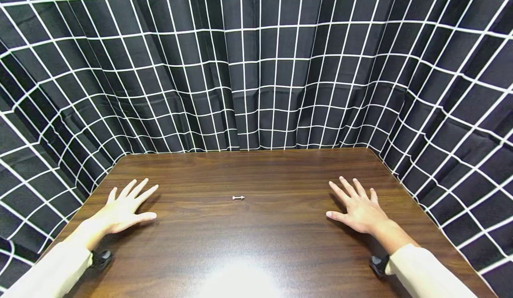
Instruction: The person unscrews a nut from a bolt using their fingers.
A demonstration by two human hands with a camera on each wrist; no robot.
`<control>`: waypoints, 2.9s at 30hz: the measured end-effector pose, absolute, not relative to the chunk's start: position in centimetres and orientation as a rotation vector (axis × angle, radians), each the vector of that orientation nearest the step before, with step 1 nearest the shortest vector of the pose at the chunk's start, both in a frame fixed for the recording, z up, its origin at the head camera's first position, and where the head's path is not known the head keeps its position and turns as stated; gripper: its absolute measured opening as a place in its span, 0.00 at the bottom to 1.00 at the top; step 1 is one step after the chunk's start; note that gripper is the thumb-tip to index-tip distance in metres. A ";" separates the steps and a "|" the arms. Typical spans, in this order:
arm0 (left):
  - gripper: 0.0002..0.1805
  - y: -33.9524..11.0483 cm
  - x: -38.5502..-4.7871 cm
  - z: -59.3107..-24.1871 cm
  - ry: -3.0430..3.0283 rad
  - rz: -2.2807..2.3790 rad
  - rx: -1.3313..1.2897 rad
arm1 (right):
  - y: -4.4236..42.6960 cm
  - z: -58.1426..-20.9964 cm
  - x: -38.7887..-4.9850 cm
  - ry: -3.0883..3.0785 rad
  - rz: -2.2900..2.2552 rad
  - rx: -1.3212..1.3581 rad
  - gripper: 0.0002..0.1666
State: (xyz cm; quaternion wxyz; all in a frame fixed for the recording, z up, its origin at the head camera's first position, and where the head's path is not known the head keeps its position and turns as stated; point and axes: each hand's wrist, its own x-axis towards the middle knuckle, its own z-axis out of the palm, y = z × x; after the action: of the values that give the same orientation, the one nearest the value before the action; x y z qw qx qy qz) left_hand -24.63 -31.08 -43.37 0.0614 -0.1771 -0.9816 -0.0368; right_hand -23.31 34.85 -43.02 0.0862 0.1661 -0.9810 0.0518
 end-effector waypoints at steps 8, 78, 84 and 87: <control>0.46 -30.6 -24.8 -43.7 -2.895 -0.083 -0.612 | 34.4 -43.4 -23.6 -2.878 0.191 0.555 0.51; 0.26 -17.9 -27.2 -44.1 -2.699 -0.936 -0.837 | 19.7 -43.1 -26.8 -2.558 0.872 0.881 0.25; 0.25 -16.6 -27.8 -44.7 -2.701 -1.118 -0.812 | 18.5 -43.2 -26.9 -2.577 1.006 0.872 0.24; 0.23 -16.0 -28.0 -44.7 -2.686 -1.295 -0.809 | 17.8 -43.3 -27.0 -2.583 1.100 0.860 0.23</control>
State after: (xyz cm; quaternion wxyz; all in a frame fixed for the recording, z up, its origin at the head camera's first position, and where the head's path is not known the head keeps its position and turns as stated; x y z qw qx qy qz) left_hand -27.99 -16.04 -44.74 0.0257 -0.2617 -0.8691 -0.4189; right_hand -26.96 17.82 -43.25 0.1028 0.2913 -0.8751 0.3726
